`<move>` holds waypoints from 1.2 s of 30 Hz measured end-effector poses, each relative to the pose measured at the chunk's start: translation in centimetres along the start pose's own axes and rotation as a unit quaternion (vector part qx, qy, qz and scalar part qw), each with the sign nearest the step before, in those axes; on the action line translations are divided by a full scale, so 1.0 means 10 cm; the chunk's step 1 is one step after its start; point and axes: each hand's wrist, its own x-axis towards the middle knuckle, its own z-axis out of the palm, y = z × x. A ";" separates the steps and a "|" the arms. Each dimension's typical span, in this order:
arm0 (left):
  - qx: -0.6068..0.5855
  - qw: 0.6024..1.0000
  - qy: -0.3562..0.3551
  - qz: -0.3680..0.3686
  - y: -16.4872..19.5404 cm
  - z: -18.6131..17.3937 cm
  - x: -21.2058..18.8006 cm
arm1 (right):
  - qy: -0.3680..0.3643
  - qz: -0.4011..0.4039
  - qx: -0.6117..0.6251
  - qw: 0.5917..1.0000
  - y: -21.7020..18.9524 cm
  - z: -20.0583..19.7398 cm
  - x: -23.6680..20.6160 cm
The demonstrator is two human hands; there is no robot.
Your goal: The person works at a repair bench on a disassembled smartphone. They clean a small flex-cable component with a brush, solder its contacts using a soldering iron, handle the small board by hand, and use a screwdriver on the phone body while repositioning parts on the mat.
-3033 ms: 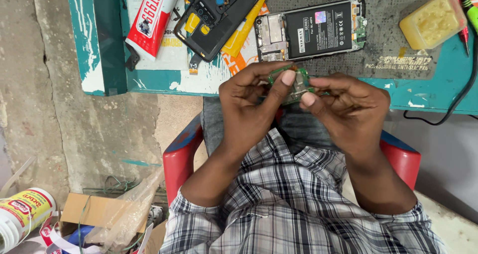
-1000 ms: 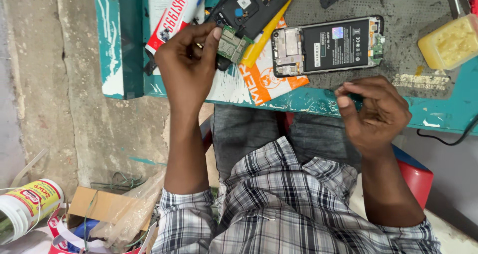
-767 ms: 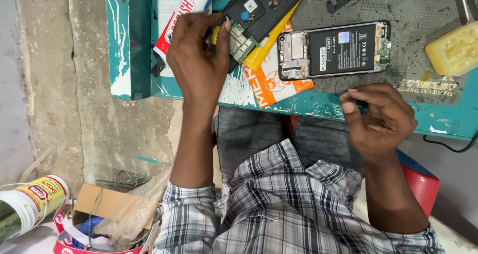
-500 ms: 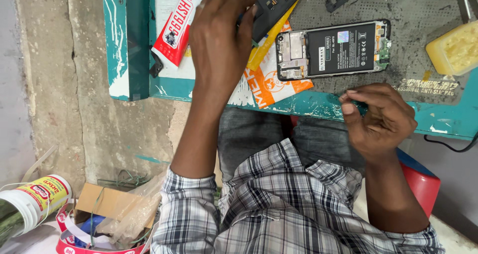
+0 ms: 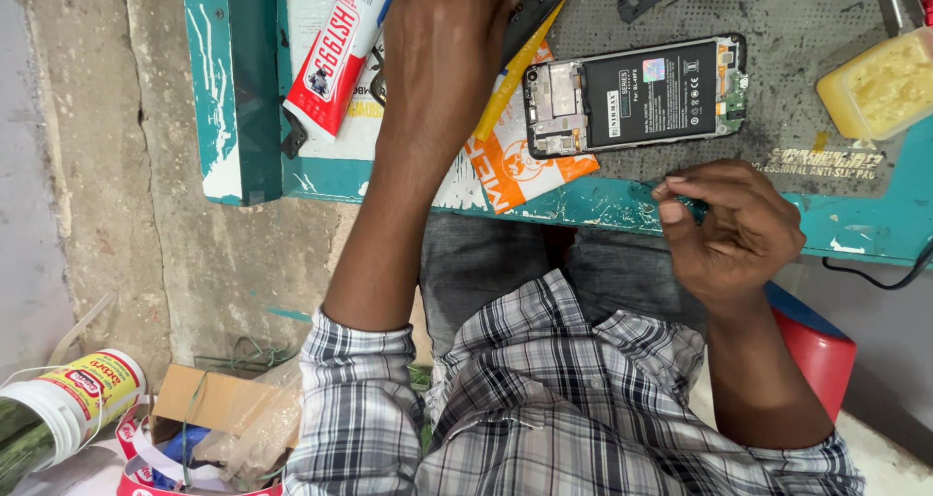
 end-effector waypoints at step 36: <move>-0.494 0.825 0.039 -0.272 0.71 -0.13 -0.77 | -0.004 -0.049 -0.033 0.998 0.24 -0.06 -0.27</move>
